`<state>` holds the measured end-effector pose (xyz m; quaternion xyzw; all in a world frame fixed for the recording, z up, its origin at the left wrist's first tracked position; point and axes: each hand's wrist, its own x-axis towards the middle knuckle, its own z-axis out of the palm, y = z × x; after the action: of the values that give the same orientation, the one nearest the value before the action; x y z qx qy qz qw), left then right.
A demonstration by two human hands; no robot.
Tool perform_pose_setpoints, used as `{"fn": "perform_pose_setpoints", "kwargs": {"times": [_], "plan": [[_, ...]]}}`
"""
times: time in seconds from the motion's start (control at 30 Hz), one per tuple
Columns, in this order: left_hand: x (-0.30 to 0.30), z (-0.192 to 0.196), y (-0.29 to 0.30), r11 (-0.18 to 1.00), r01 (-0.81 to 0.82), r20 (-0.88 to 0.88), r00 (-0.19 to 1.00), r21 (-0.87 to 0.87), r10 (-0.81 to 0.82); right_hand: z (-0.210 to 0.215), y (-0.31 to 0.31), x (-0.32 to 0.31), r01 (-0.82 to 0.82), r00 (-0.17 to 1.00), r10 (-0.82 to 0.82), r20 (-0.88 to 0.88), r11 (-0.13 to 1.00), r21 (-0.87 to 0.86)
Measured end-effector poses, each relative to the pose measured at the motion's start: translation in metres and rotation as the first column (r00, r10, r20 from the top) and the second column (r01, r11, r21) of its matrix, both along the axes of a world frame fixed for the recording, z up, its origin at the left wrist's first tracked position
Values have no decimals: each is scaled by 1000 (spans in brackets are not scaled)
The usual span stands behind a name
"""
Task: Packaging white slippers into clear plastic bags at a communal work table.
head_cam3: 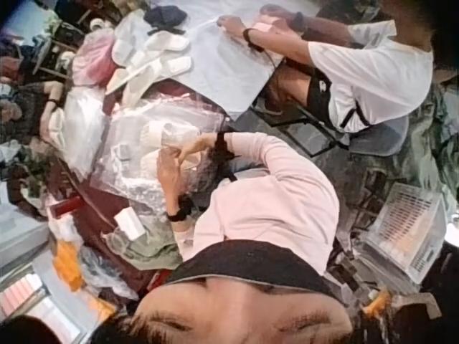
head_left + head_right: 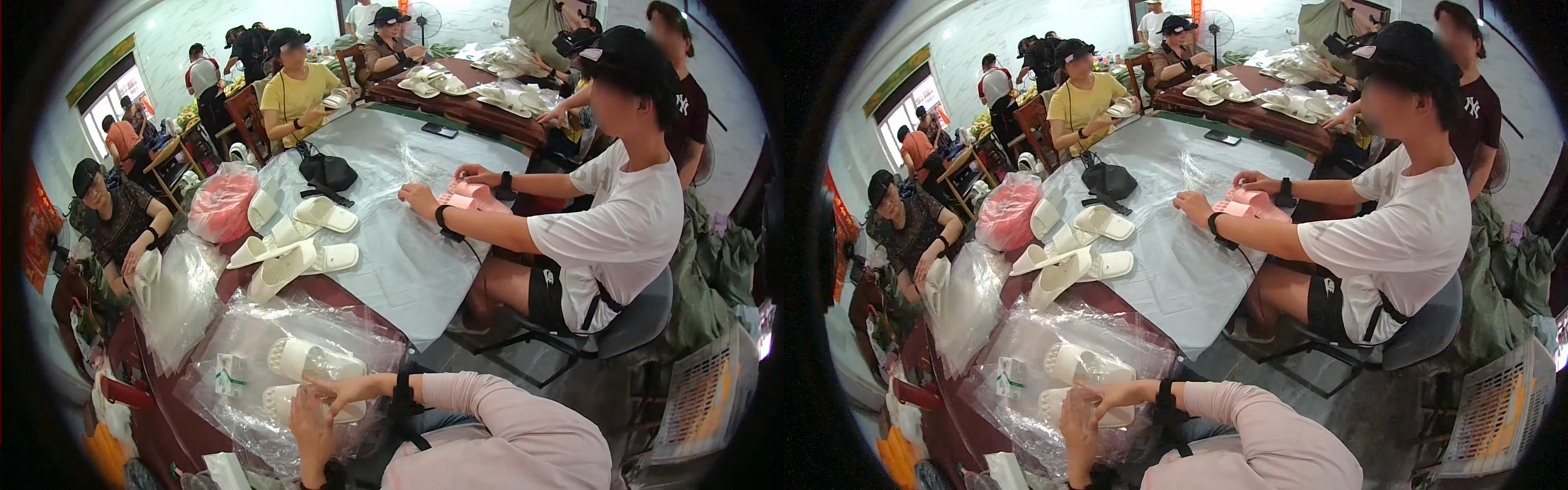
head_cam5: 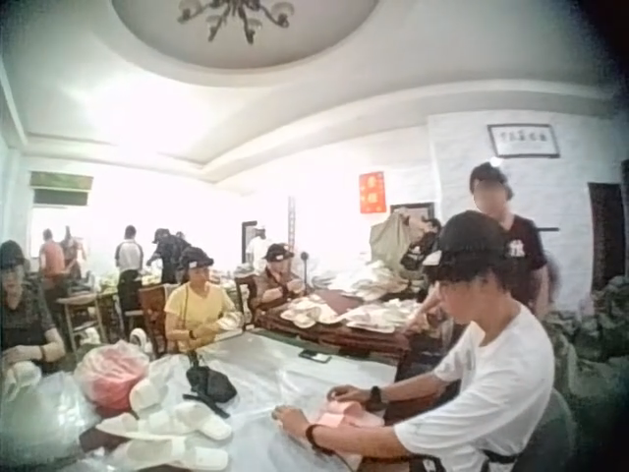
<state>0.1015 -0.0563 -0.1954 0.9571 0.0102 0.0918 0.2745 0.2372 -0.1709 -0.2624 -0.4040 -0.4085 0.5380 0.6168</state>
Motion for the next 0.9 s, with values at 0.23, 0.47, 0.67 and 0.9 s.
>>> {"fn": "perform_pose_setpoints", "kwargs": {"times": [0.23, 0.47, 0.67, 0.9], "plan": [[12, -19, 101, 896, -410, 70, 902, -170, 426, 14, 20, -10, 337, 940, -271, 209, 839, -427], [30, -61, 174, 801, -557, -163, 789, 217, 593, 33, 30, -10, 434, 887, -420, 193, 901, -30], [30, -71, 158, 869, -494, -68, 868, -19, 491, 31, 29, -17, 610, 723, -597, 348, 788, 83], [32, -99, 177, 847, -503, 52, 854, -170, 518, 31, 10, -1, 574, 766, -559, -317, 817, -54]]}}
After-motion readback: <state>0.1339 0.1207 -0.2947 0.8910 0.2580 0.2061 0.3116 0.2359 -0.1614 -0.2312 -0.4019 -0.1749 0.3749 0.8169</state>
